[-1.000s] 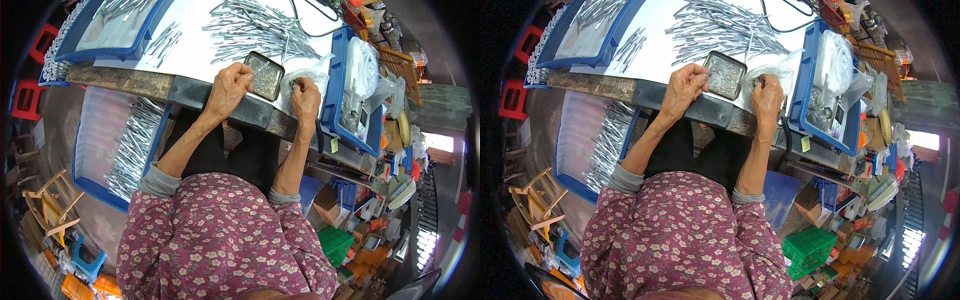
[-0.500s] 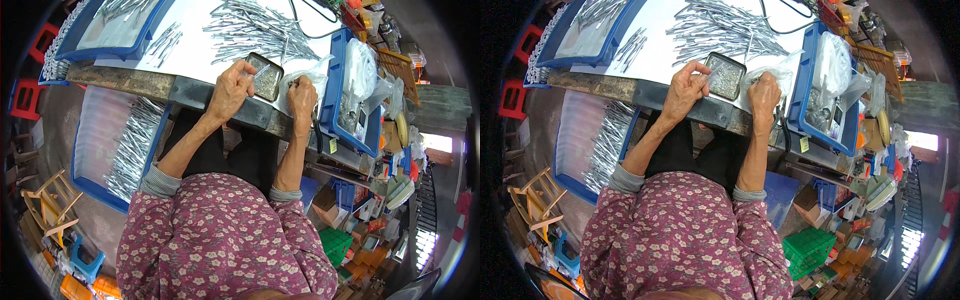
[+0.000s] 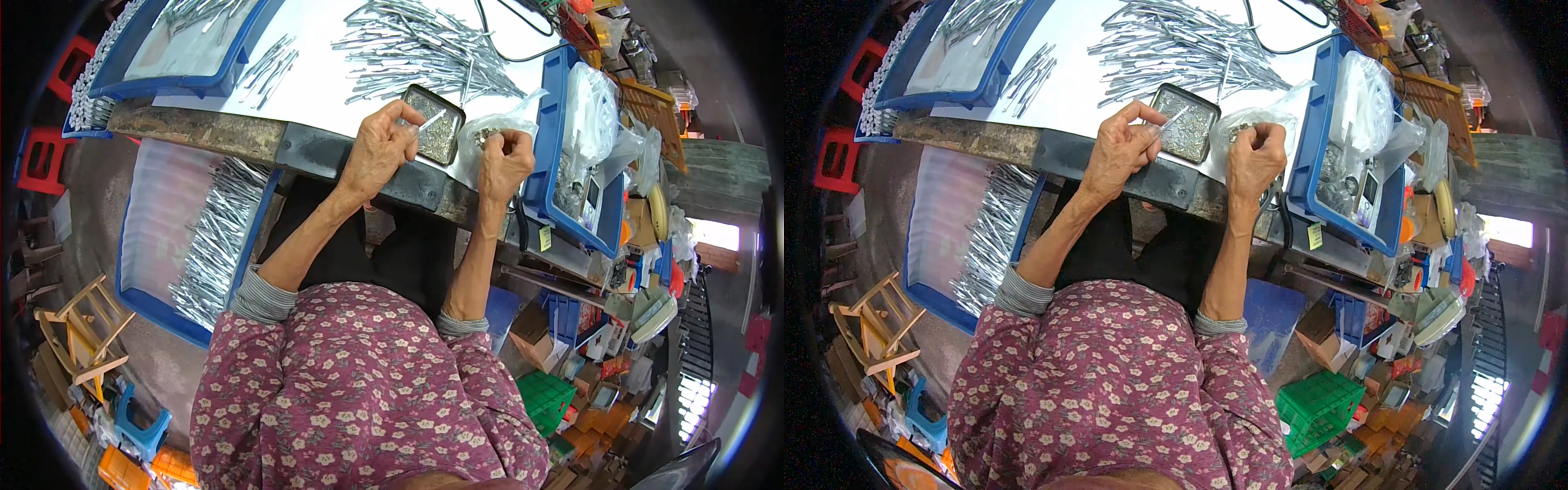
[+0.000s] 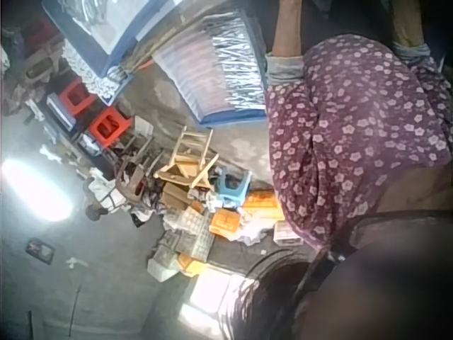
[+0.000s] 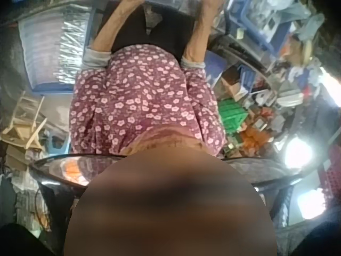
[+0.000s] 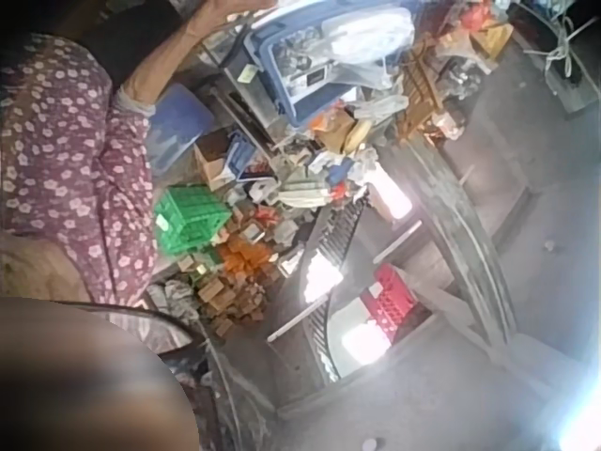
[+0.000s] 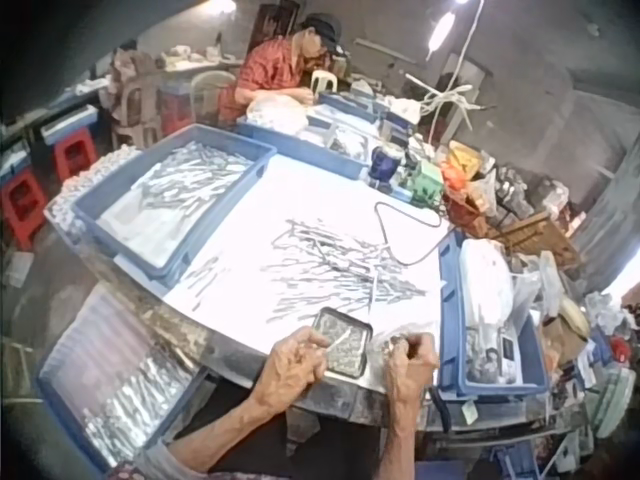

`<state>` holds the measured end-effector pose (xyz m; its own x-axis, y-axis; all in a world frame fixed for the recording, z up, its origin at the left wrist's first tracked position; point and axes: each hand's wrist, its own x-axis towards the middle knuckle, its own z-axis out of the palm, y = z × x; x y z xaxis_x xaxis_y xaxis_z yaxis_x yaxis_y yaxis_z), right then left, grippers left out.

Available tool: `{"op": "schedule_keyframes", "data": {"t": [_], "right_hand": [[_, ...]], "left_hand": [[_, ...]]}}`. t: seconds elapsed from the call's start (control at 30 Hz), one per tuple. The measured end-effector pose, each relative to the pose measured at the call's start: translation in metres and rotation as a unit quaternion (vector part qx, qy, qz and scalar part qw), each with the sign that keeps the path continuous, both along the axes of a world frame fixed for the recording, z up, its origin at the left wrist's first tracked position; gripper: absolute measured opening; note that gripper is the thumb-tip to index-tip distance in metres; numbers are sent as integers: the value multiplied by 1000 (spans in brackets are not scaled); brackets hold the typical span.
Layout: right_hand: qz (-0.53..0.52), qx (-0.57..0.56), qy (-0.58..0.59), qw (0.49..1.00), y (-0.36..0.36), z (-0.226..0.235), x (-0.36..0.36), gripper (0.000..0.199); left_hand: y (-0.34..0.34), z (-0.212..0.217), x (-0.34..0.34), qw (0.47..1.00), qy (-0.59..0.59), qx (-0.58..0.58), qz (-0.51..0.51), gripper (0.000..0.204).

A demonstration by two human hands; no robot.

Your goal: Manually picking up, checking, and placing small metal pins into a container at a manufacturing workbench.

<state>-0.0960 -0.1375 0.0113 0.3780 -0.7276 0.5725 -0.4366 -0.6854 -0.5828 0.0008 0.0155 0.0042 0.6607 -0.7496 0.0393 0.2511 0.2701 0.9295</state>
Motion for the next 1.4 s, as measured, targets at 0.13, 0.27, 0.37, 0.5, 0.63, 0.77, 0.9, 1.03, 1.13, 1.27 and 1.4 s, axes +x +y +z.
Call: {"op": "schedule_keyframes", "data": {"t": [0.13,0.27,0.37,0.5,0.63,0.77,0.9,1.03,1.13,1.27,1.4], "right_hand": [[104,155,-131,974,23,17,3,3],[212,250,-156,932,49,26,10,4],[231,278,-137,922,60,26,16,6],[262,314,-127,904,65,25,20,11],[281,300,-117,904,66,23,21,15],[279,316,-123,899,68,22,23,15],[274,321,-114,899,67,17,23,16],[277,335,-125,892,68,17,23,15],[283,340,-132,887,67,15,23,15],[286,335,-141,887,67,16,22,15],[295,342,-151,880,64,14,21,16]], "left_hand": [[1,0,0,999,45,-20,-12,14],[3,0,1,997,75,-31,-7,14],[3,0,1,996,78,-44,-4,14],[5,0,1,996,72,-57,1,14],[6,0,2,997,58,-57,9,13],[7,2,2,997,63,-45,23,8],[8,2,2,997,69,-43,19,8],[7,1,0,997,60,-43,26,8],[8,0,1,996,73,-46,14,9],[8,-1,3,996,80,-49,3,9],[13,0,8,985,155,-69,-44,12]]}}
